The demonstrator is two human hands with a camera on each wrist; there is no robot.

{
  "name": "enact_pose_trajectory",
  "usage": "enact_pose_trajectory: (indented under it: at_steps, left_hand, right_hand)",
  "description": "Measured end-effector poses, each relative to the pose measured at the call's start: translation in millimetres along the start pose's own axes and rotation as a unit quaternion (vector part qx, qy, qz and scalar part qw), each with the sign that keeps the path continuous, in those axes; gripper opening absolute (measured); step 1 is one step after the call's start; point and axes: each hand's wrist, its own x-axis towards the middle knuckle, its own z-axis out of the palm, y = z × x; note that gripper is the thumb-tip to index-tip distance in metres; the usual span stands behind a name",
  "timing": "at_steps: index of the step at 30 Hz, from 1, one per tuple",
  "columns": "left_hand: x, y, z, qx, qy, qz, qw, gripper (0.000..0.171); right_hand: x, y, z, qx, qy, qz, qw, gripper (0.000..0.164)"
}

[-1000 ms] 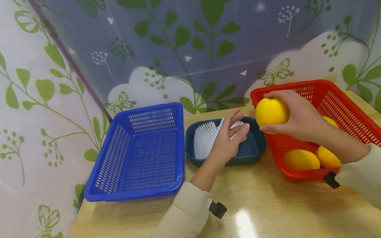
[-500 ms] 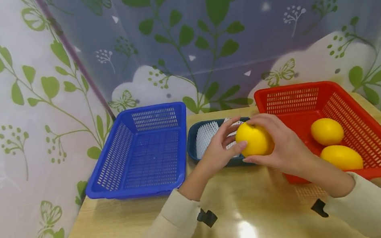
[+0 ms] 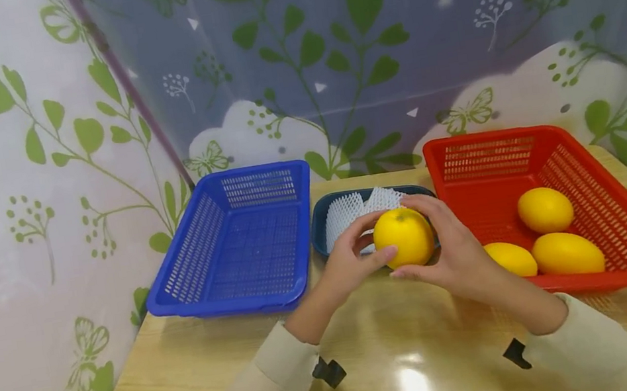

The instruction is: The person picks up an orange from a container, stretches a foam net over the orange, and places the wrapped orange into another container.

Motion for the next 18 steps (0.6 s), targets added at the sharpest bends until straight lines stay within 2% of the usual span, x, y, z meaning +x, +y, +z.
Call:
enact_pose_trajectory:
  at_steps: [3, 6, 9, 13, 18]
  left_hand:
    - [-6.4, -3.2, -5.8, -0.008, 0.013, -0.008, 0.9998, 0.055]
    - [-10.5, -5.8, -9.6, -0.005, 0.022, -0.016, 0.9996, 0.054]
    - [-15.0, -9.4, -10.6, -0.006, 0.018, -0.027, 0.9994, 0.054]
    - [-23.1, -12.7, -9.2, -0.021, 0.013, -0.046, 0.9986, 0.054]
    - [-31.7, -17.5, -6.8, -0.006, 0.017, -0.057, 0.9982, 0.054]
  right_hand:
    - [-1, -2, 1, 0.085, -0.039, 0.071, 0.993, 0.095]
    - [-3, -2, 3, 0.170, -0.062, 0.124, 0.976, 0.091]
    - [-7, 0, 7, 0.229, -0.077, 0.157, 0.958, 0.087]
    - [-16, 3, 14, 0.249, -0.086, 0.206, 0.942, 0.083]
    - [-25, 5, 21, 0.237, -0.090, 0.235, 0.938, 0.080]
